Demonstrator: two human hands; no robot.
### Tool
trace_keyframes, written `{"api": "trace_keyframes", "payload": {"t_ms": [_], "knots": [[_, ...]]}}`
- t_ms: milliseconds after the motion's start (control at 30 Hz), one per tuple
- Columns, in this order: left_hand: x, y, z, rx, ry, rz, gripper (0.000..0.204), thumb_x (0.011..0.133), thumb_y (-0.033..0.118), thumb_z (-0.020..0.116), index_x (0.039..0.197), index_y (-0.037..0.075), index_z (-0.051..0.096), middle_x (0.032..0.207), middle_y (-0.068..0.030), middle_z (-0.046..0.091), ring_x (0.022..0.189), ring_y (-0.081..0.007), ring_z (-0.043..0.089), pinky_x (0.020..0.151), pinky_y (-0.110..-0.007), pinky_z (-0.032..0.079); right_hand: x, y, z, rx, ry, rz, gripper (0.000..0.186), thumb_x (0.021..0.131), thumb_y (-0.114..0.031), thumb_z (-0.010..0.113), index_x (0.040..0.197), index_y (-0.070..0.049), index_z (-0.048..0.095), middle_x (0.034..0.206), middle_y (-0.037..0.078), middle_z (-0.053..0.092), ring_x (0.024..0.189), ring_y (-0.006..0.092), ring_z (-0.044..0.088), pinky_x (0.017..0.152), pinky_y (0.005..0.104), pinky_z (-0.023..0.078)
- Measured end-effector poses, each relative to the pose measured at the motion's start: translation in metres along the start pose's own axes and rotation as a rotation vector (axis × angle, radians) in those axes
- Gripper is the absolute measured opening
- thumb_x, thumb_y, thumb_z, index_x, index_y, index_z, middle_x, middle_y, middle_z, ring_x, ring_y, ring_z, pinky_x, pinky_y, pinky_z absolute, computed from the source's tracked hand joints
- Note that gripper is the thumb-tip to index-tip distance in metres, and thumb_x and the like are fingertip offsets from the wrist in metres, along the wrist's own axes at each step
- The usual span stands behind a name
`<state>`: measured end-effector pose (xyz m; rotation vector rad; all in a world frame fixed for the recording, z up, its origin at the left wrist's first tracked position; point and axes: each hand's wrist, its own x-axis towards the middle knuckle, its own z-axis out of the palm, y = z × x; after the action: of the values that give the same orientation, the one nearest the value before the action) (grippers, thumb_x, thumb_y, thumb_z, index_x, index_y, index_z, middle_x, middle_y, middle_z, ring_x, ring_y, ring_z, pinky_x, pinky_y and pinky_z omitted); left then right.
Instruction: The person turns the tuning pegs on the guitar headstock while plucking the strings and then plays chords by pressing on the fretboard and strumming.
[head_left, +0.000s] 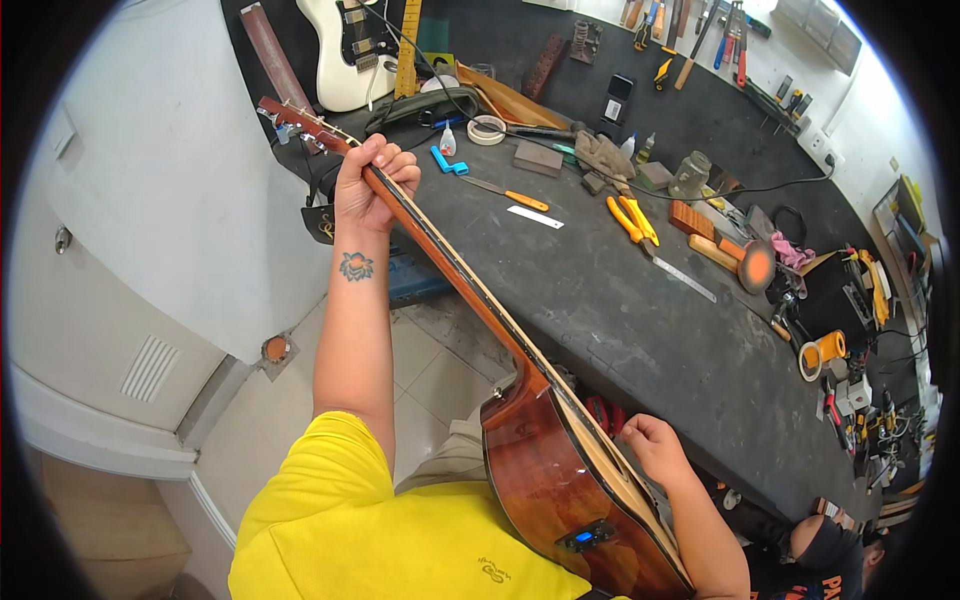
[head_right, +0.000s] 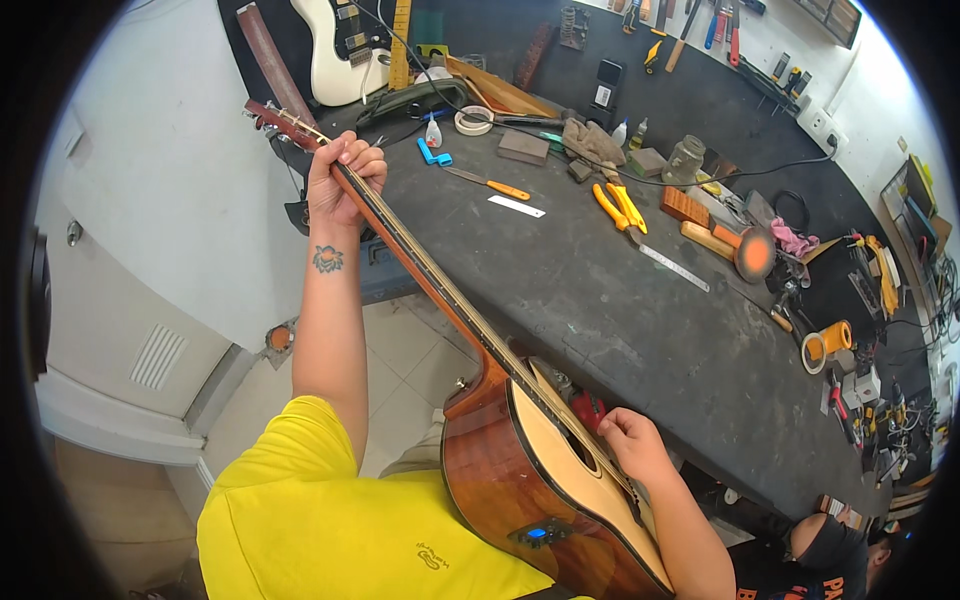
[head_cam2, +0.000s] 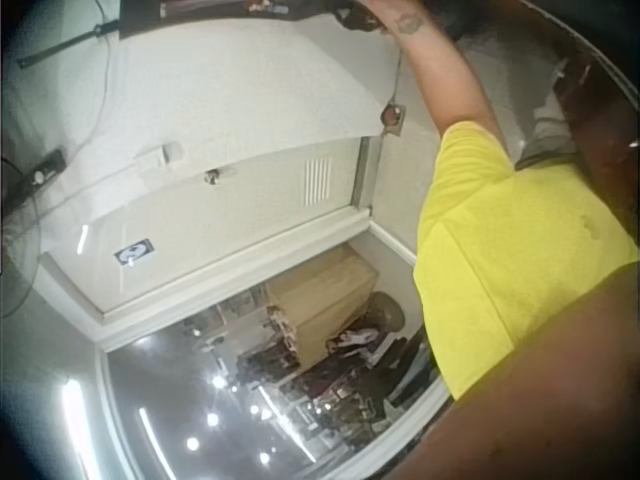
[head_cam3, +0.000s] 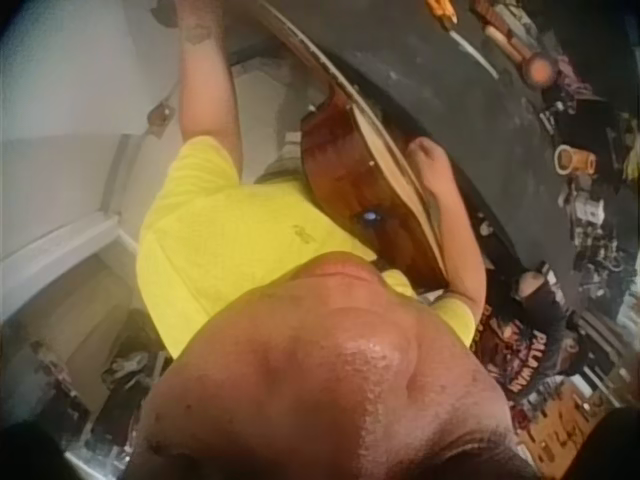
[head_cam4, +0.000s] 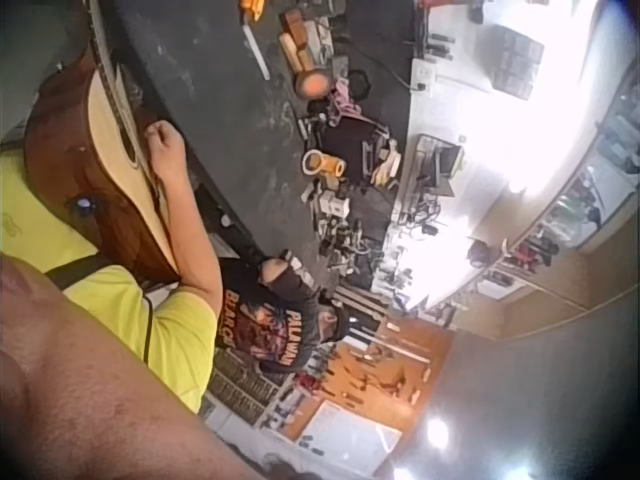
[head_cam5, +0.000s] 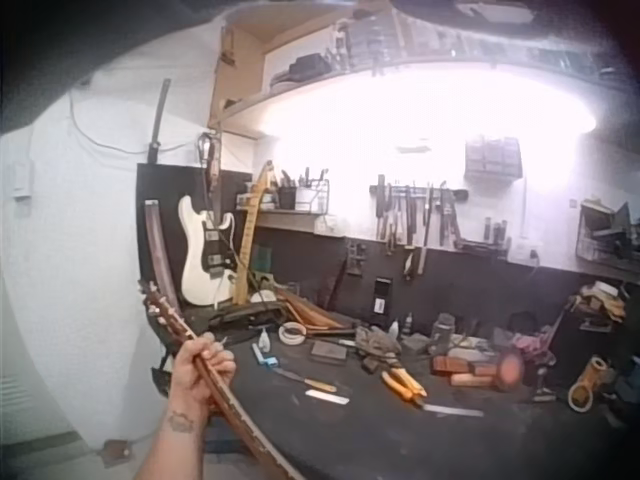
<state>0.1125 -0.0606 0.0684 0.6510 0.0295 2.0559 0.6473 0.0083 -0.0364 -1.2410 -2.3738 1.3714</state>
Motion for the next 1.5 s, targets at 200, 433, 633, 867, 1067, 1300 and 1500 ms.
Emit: {"api": "trace_keyframes", "payload": {"t_ms": [200,433,633,867,1067,1300,1500], "knots": [[-0.010,0.006,0.001,-0.003,0.007,0.000,0.023,0.088,0.007,0.067,0.075,0.009,0.049,0.066,0.0016,0.049,0.065,-0.0104,0.042,0.061,-0.025,0.040,-0.002,-0.013,0.000,0.045,-0.051,-0.038,0.014,0.096,-0.012,0.066,0.092,0.001,0.064,0.073,-0.001,0.061,0.070,0.0067,0.050,0.064,0.0276,0.045],[-0.006,0.004,0.000,-0.001,-0.005,-0.027,0.022,0.088,0.007,0.067,0.074,0.009,0.050,0.066,0.0014,0.049,0.066,-0.0106,0.044,0.061,-0.025,0.040,-0.012,-0.021,-0.012,0.806,-0.203,-0.389,0.013,0.090,-0.007,0.070,0.085,-0.004,0.059,0.084,0.002,0.057,0.079,0.0116,0.053,0.072,0.0280,0.044],[-0.007,0.000,-0.002,-0.015,0.012,0.006,0.021,0.087,0.007,0.067,0.074,0.008,0.051,0.067,0.0009,0.051,0.066,-0.0104,0.044,0.061,-0.025,0.040,-0.019,-0.027,0.009,0.052,-0.069,-0.315,0.025,0.096,-0.021,0.067,0.086,-0.001,0.056,0.078,0.012,0.054,0.078,0.0198,0.054,0.072,0.0347,0.046],[-0.007,-0.001,-0.001,-0.024,-0.012,-0.015,0.020,0.088,0.008,0.066,0.075,0.007,0.052,0.067,0.0000,0.052,0.065,-0.0106,0.044,0.061,-0.025,0.040,-0.017,-0.036,0.000,0.006,-0.063,-0.189,0.020,0.092,-0.014,0.069,0.082,0.002,0.061,0.076,0.009,0.061,0.074,0.0154,0.055,0.070,0.0325,0.047],[-0.006,0.002,-0.003,-0.038,-0.070,-0.020,0.018,0.089,0.008,0.066,0.077,0.006,0.053,0.067,0.0000,0.052,0.066,-0.0108,0.043,0.061,-0.025,0.040,-0.015,-0.031,0.000,0.199,-0.063,-0.298,0.022,0.096,-0.012,0.061,0.083,0.005,0.058,0.072,0.013,0.055,0.069,0.0227,0.052,0.066,0.0329,0.044],[-0.008,0.003,-0.008,-0.050,-0.069,-0.013,0.019,0.089,0.008,0.067,0.077,0.006,0.052,0.067,0.0006,0.051,0.066,-0.0106,0.042,0.061,-0.025,0.040,-0.016,-0.043,-0.005,0.006,0.100,-0.204,0.024,0.095,-0.015,0.061,0.081,0.003,0.056,0.071,0.010,0.049,0.069,0.0164,0.047,0.065,0.0335,0.041],[-0.007,0.000,-0.007,-0.072,-0.076,-0.018,0.019,0.089,0.008,0.067,0.078,0.006,0.052,0.067,0.0005,0.051,0.066,-0.0104,0.042,0.061,-0.025,0.040,-0.017,-0.024,0.000,0.185,-0.075,-0.280,0.024,0.095,-0.013,0.064,0.079,0.003,0.055,0.073,0.010,0.052,0.069,0.0164,0.051,0.066,0.0323,0.043]]}}
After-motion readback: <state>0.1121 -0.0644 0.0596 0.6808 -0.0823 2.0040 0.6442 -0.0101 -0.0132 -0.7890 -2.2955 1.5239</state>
